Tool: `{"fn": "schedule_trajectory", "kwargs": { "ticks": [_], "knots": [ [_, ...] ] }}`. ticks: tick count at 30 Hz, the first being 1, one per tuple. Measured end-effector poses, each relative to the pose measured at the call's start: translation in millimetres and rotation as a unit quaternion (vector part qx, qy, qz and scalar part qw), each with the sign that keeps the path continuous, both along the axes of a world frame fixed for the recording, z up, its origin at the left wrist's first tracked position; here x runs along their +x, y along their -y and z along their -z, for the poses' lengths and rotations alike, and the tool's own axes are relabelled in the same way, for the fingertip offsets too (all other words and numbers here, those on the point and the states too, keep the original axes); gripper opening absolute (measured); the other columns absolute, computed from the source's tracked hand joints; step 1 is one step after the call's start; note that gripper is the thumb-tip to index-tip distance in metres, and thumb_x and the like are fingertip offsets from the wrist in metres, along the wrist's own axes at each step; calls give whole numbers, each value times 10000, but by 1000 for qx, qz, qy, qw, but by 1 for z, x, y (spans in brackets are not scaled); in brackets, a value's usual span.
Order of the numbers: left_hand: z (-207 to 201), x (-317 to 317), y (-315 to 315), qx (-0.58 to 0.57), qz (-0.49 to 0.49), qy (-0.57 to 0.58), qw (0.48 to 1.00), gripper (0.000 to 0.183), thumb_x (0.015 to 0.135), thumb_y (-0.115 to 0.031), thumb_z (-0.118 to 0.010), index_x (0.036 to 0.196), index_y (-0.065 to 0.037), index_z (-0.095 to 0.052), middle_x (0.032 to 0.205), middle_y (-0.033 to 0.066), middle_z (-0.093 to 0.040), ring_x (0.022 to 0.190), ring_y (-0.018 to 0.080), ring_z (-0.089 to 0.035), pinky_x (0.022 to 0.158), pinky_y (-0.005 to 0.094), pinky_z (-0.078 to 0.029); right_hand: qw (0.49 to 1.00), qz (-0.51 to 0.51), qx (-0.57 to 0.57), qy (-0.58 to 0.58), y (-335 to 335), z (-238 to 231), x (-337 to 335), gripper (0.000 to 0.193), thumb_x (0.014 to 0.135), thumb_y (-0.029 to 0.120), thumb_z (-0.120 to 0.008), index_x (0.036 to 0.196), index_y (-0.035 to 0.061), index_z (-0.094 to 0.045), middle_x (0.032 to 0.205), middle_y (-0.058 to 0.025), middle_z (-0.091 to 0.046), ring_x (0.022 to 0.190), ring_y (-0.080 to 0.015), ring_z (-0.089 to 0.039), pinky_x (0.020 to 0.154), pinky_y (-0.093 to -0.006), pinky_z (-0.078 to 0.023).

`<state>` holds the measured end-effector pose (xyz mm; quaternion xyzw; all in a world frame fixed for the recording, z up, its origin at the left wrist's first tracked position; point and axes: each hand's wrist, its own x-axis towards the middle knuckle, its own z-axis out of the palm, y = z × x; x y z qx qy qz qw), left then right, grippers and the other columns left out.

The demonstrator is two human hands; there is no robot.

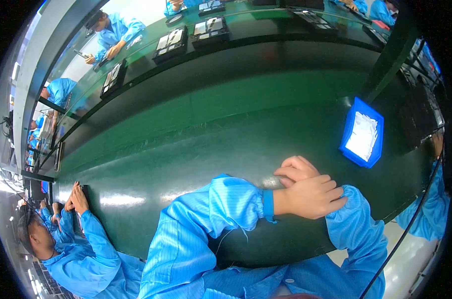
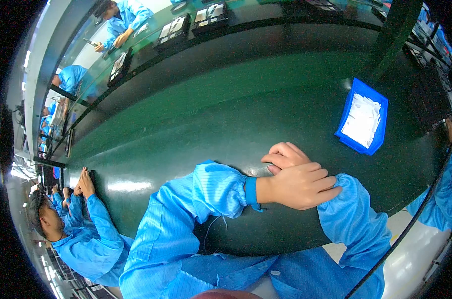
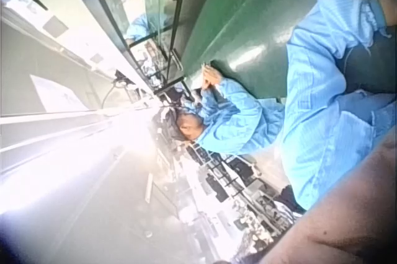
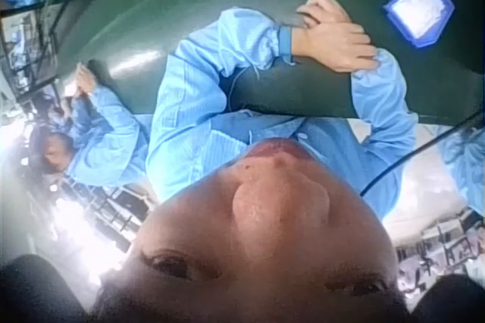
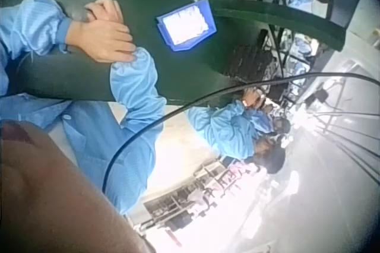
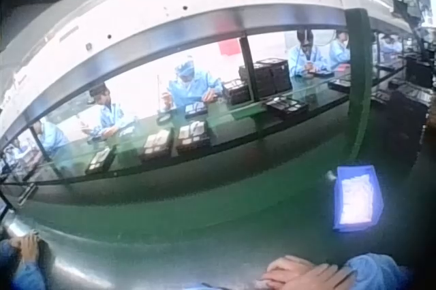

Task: The person assembles electronic tablet devices on a conveyor line by peeling adhesive backings, connecting ribbon cables, and pressing them into the device chassis by hand and using tweezers before placing the devices back on the conveyor belt.

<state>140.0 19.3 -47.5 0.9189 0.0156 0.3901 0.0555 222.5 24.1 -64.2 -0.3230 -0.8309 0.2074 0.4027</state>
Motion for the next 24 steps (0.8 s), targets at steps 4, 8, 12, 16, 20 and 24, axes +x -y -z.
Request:
{"fn": "schedule_trajectory", "kwargs": {
  "ticks": [4,8,12,16,20,24],
  "knots": [
    [2,0,0,1,0,2,1000,342,732,-220,-624,1035,-62,-636,877,63,-587,760,209,-574,703,332,-437,1000,3,0,-4,2,-1,-1,239,676,37,-686,914,39,-703,909,-132,-594,771,-326,-578,635,-388,-466],
    [1,0,1,-3,2,-1,1000,343,731,-216,-625,1036,-60,-635,875,64,-586,759,210,-574,702,332,-438,1000,5,-6,-5,3,-1,-1,242,680,47,-684,922,32,-700,918,-137,-590,781,-332,-576,640,-387,-468],
    [0,0,0,-1,2,1,1000,344,727,-210,-628,1036,-58,-635,871,63,-584,754,209,-573,696,331,-437,1000,0,-1,-4,2,-3,-2,248,684,59,-688,931,27,-696,921,-139,-589,782,-332,-573,646,-389,-468],
    [0,0,0,-1,4,-1,1000,348,723,-209,-633,1036,-57,-635,868,63,-583,750,210,-572,695,330,-437,1000,2,-6,1,2,-1,-1,245,688,62,-688,931,30,-696,921,-138,-593,777,-332,-573,655,-395,-467],
    [0,-1,0,-1,3,0,1000,351,721,-210,-636,1036,-56,-635,869,63,-583,750,209,-572,696,330,-437,1000,-11,2,-3,0,0,0,235,694,60,-687,926,31,-697,921,-138,-596,775,-332,-573,659,-395,-465],
    [0,-1,0,1,2,6,1000,347,726,-211,-630,1037,-54,-636,871,65,-582,748,207,-569,693,330,-434,1000,-11,-4,0,1,0,0,228,707,58,-678,932,27,-695,922,-140,-599,781,-331,-575,663,-397,-461]
  ]
}}
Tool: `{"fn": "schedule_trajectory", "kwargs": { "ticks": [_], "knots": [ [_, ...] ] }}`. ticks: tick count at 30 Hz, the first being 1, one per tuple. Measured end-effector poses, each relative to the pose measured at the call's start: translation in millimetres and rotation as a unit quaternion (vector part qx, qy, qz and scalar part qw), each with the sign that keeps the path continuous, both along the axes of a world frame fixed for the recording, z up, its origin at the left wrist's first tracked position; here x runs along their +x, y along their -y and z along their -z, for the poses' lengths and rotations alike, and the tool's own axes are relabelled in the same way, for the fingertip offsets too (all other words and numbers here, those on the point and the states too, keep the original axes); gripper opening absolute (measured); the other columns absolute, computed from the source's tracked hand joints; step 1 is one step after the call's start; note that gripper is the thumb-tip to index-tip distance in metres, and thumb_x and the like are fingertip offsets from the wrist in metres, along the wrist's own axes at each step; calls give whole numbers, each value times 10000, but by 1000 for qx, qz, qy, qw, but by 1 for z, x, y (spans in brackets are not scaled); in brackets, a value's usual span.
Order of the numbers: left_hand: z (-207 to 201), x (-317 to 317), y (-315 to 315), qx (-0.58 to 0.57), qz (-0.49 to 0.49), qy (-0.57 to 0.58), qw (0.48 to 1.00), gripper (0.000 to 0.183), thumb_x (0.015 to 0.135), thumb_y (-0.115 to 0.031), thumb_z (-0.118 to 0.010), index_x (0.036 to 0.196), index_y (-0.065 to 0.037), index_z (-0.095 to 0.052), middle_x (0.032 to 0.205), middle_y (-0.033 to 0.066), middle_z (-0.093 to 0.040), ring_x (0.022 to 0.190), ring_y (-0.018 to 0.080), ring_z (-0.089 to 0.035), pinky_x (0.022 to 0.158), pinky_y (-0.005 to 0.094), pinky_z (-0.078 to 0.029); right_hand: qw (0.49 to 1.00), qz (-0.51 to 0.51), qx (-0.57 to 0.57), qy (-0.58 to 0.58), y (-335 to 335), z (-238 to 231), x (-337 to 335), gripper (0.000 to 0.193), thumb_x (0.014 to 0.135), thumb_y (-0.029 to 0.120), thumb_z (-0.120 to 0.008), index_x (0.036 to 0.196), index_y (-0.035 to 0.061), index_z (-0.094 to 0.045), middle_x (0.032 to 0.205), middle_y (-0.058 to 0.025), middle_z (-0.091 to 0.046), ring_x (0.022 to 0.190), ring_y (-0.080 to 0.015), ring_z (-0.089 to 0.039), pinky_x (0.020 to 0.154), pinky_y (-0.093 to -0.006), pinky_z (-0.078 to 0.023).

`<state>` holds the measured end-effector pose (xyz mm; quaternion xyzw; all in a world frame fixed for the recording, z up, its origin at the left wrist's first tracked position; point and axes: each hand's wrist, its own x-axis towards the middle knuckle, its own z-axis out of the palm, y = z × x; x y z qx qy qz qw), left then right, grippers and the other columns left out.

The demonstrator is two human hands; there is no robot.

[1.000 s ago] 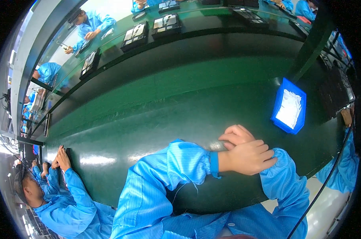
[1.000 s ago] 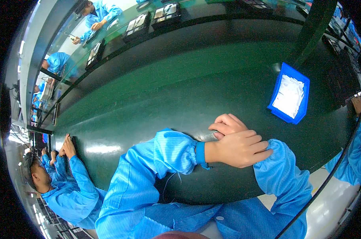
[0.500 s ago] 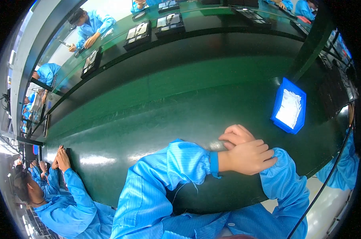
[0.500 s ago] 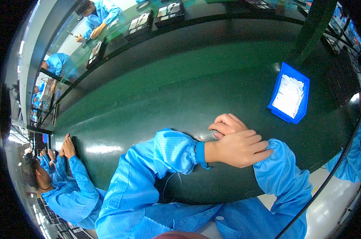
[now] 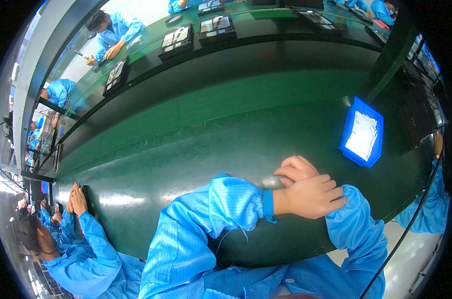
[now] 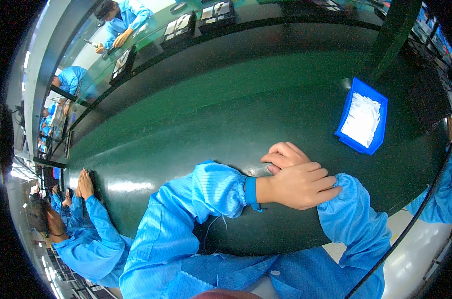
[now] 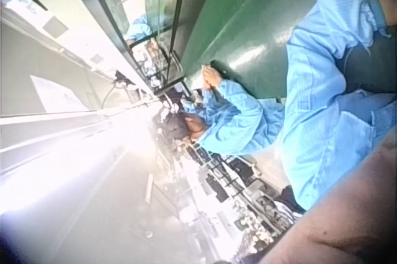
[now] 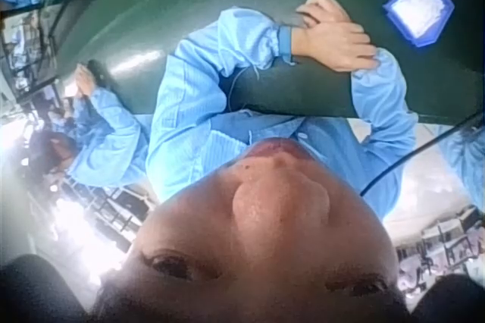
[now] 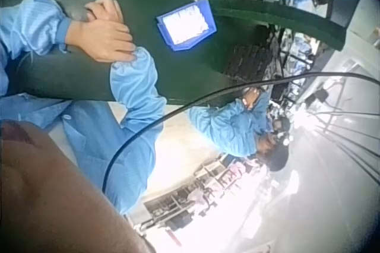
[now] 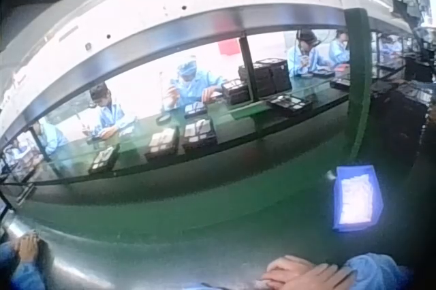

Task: The person assembles electronic tablet devices on a conveyor line by peeling adhesive backings, connecting ribbon cables, and pressing them into the device chassis by hand and using tweezers before placing the devices back on the conveyor belt.

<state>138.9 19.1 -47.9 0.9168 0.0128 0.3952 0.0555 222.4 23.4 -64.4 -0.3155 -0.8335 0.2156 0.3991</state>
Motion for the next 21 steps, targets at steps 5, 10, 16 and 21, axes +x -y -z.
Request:
{"fn": "schedule_trajectory", "kwargs": {
  "ticks": [5,10,16,21],
  "knots": [
    [-1,-1,0,-4,2,-3,1000,339,733,-210,-622,1033,-54,-634,874,68,-583,746,207,-566,690,329,-433,1000,-1,-9,3,0,-1,0,223,720,63,-673,939,25,-693,926,-144,-600,788,-334,-577,666,-399,-461],
    [-1,-2,0,-1,3,-3,1000,355,720,-212,-632,1036,-51,-633,875,66,-583,748,207,-567,691,329,-433,1000,-8,-6,6,0,-1,0,235,726,69,-671,956,23,-689,932,-147,-600,796,-338,-578,671,-400,-462],
    [0,-1,0,-2,1,3,1000,363,717,-212,-636,1043,-53,-634,877,66,-583,750,207,-567,693,328,-434,1000,-4,-10,6,0,0,0,237,729,74,-670,959,23,-688,939,-148,-597,803,-339,-577,674,-398,-465],
    [0,0,0,-2,-2,2,1000,351,720,-212,-633,1035,-57,-635,862,61,-579,748,207,-567,693,327,-435,1000,-6,-8,9,0,-3,1,235,726,77,-674,954,19,-687,936,-149,-594,798,-340,-573,673,-398,-465]
  ]
}}
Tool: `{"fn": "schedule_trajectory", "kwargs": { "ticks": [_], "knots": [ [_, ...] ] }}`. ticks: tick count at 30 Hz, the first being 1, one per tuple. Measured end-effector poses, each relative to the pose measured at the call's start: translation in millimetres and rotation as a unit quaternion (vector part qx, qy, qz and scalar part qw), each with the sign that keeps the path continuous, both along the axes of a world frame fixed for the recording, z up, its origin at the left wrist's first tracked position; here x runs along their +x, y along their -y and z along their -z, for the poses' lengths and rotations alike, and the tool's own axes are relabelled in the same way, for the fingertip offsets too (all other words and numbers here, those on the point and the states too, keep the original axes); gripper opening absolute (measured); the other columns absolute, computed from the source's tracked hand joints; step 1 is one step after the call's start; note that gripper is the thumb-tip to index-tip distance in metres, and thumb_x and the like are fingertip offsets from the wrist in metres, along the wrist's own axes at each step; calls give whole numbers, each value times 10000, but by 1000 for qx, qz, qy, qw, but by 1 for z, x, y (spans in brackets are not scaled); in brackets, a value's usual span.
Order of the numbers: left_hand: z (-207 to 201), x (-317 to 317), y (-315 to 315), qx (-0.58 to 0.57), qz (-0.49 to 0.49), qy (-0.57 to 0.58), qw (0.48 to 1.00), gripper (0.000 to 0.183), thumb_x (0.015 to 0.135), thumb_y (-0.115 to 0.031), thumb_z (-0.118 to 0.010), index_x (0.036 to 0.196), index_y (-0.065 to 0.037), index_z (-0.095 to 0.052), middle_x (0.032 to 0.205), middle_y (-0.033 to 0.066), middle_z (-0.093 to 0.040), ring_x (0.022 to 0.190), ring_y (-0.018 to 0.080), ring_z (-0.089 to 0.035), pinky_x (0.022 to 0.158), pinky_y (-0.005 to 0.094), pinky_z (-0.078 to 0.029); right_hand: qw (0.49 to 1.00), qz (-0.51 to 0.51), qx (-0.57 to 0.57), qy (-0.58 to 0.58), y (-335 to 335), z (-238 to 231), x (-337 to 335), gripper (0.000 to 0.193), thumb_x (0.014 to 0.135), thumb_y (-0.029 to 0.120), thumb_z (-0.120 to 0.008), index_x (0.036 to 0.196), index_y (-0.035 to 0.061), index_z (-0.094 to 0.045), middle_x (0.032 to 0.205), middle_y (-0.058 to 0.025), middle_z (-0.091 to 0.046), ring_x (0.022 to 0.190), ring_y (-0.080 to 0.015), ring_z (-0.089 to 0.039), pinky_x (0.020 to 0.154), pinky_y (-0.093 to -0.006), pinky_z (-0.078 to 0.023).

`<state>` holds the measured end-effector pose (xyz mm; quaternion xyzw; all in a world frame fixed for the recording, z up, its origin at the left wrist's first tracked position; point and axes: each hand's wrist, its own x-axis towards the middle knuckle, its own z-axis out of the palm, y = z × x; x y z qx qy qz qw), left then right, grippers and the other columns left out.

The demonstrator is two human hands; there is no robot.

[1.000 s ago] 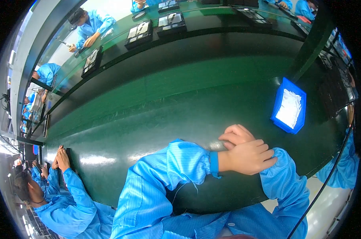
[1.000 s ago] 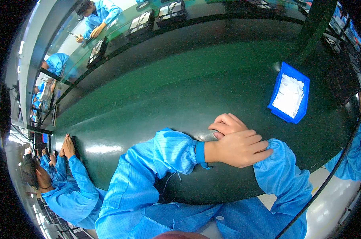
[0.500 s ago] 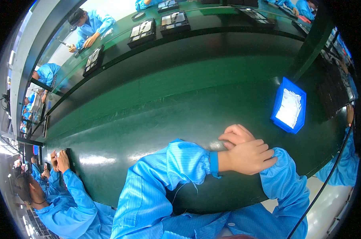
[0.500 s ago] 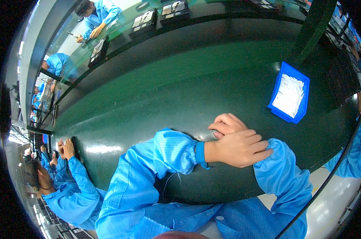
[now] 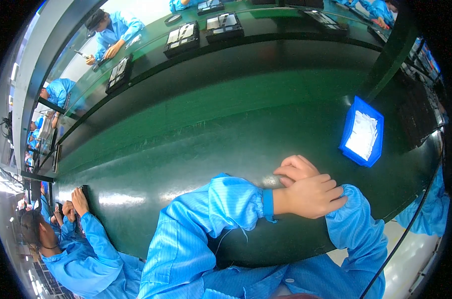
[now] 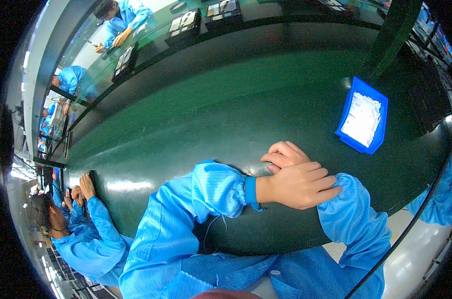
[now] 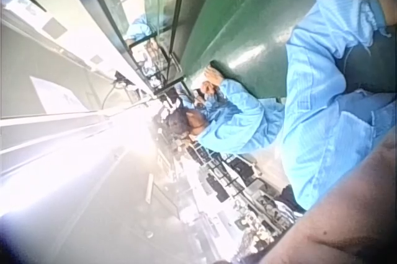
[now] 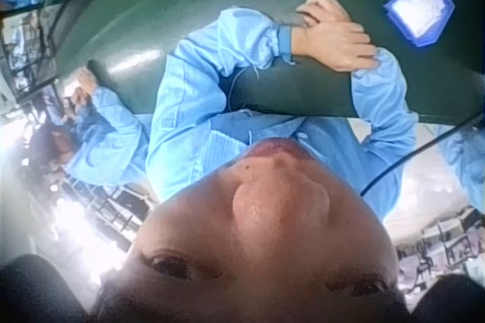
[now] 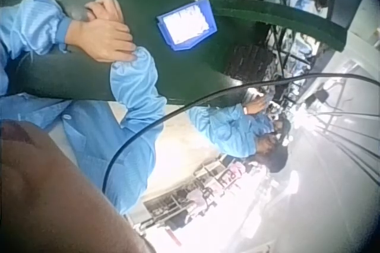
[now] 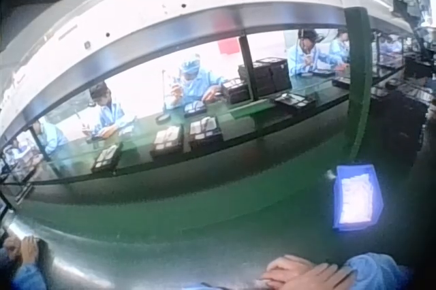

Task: The person assembles electronic tablet devices on a conveyor line by peeling adhesive backings, connecting ribbon cables, and pressing them into the device chassis by hand and using tweezers before placing the devices back on the conveyor belt.

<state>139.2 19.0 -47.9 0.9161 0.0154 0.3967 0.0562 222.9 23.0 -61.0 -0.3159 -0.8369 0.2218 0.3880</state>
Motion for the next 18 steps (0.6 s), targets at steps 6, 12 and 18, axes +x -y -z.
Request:
{"fn": "schedule_trajectory", "kwargs": {
  "ticks": [6,12,18],
  "knots": [
    [0,2,0,3,-1,5,1000,338,724,-212,-623,1024,-57,-635,849,58,-573,737,205,-562,688,329,-435,1000,-5,11,1,-2,2,2,238,712,70,-685,945,21,-690,934,-141,-594,788,-330,-567,664,-395,-460],
    [1,2,0,2,1,13,1000,333,730,-211,-609,1022,-52,-634,849,61,-571,729,206,-555,683,332,-435,1000,7,2,2,0,6,0,240,706,66,-689,943,27,-696,928,-132,-599,786,-313,-566,662,-386,-454],
    [0,0,0,1,7,-11,1000,353,740,-224,-603,1050,-57,-629,902,69,-581,751,208,-569,684,336,-447,1000,2,8,6,-1,-2,0,221,713,79,-682,927,27,-700,924,-134,-593,793,-310,-566,664,-383,-454]
  ]
}}
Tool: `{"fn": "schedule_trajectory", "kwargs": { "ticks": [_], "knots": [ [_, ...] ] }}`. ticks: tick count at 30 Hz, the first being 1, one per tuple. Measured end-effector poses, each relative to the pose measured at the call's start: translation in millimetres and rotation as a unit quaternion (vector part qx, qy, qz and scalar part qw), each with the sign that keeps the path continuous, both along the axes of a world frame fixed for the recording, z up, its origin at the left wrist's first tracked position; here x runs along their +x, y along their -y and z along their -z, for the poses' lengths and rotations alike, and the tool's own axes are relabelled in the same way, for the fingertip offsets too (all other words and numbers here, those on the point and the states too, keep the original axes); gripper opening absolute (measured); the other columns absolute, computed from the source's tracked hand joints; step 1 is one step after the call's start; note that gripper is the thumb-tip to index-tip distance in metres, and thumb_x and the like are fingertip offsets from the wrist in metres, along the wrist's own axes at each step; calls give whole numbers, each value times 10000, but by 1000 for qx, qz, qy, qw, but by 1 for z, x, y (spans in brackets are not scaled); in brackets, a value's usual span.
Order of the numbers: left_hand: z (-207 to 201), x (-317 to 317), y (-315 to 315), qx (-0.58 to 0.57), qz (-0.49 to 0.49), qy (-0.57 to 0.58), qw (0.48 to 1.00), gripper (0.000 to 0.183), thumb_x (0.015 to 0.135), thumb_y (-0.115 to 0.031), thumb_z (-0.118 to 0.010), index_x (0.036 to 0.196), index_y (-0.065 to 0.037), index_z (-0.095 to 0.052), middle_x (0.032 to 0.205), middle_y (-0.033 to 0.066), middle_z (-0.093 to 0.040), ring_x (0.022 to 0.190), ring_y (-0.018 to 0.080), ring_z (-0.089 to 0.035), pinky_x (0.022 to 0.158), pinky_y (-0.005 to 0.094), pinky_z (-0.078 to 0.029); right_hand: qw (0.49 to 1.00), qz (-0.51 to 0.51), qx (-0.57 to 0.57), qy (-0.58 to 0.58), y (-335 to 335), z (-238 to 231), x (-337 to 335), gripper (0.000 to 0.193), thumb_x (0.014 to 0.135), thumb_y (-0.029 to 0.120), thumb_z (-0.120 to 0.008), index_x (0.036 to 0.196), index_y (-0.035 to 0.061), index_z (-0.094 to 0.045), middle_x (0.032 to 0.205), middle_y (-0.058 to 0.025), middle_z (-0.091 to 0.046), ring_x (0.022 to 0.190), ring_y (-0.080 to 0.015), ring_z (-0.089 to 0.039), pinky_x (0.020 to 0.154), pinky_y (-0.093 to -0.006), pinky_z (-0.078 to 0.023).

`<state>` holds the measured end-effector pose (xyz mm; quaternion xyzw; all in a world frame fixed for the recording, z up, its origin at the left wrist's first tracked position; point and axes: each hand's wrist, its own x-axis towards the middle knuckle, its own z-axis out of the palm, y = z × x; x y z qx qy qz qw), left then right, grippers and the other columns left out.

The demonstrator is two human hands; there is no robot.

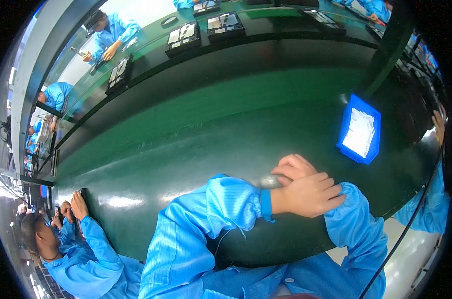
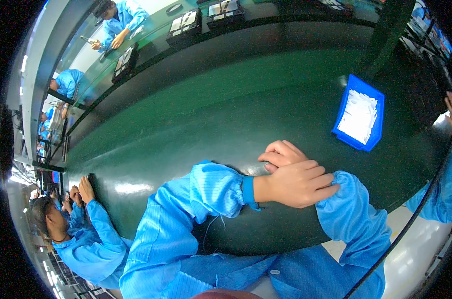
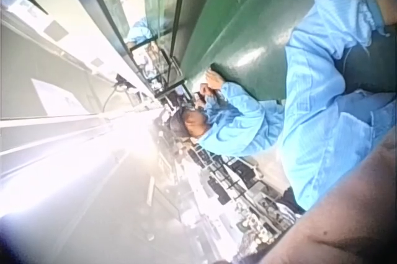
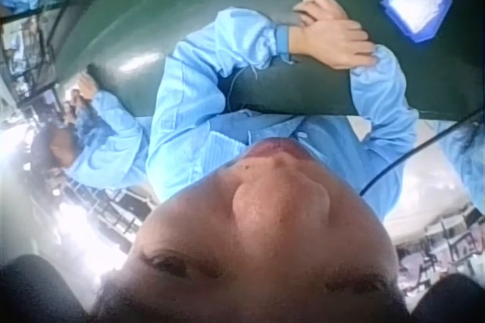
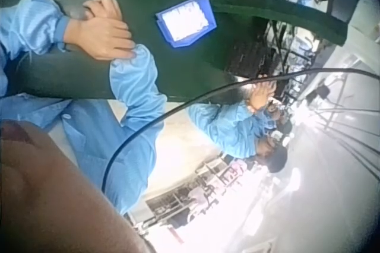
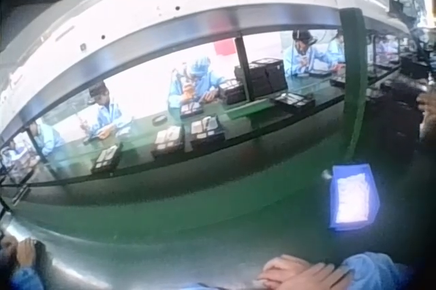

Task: The person assembles electronic tablet devices on a conveyor line by peeling adhesive backings, connecting ribbon cables, and pressing them into the device chassis by hand and using tweezers before placing the devices back on the conveyor belt.

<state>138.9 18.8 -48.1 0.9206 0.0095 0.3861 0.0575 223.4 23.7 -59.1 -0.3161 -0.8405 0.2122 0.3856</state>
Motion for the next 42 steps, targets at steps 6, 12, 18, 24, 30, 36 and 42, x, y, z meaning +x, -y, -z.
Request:
{"fn": "schedule_trajectory", "kwargs": {
  "ticks": [6,12,18,24,30,36,42],
  "knots": [
    [-1,0,0,3,-1,2,1000,348,735,-226,-606,1040,-59,-629,899,67,-578,753,207,-570,682,334,-447,1000,3,6,0,1,5,-2,209,713,62,-674,918,27,-702,921,-128,-588,796,-303,-565,657,-376,-452],
    [-1,1,0,6,-7,19,1000,307,729,-211,-606,993,-56,-634,840,56,-560,729,202,-554,672,331,-432,1000,-1,0,-5,-1,9,0,220,700,45,-679,918,40,-705,916,-123,-590,785,-310,-564,648,-376,-452],
    [1,1,-1,4,-5,-7,1000,390,727,-240,-608,1073,-60,-627,955,71,-592,743,197,-571,659,329,-452,1000,0,-4,-10,0,7,0,239,692,42,-688,931,46,-699,917,-125,-589,783,-324,-566,661,-387,-453],
    [-1,-1,-1,5,-1,-15,1000,391,736,-243,-610,1081,-61,-627,958,69,-592,751,198,-571,666,324,-447,1000,-11,-10,-8,0,3,0,229,710,35,-682,939,38,-691,921,-131,-587,799,-322,-566,672,-392,-450],
    [1,-1,0,9,-3,-12,1000,405,727,-255,-617,1082,-60,-629,954,68,-591,762,200,-576,671,323,-447,1000,-6,-20,0,0,4,1,226,707,30,-677,933,32,-692,918,-135,-585,809,-313,-568,673,-394,-450],
    [0,-2,0,8,-6,-3,1000,403,722,-250,-615,1077,-61,-630,943,67,-589,754,200,-576,668,328,-450,1000,-5,-26,10,1,0,0,240,703,16,-683,942,31,-691,939,-126,-583,841,-304,-571,711,-383,-459],
    [1,0,0,7,-3,-4,1000,403,720,-251,-617,1076,-62,-630,934,67,-589,746,201,-576,664,330,-451,1000,-4,-26,12,0,4,1,235,712,25,-684,947,33,-691,937,-124,-586,852,-301,-573,718,-380,-461]
  ]
}}
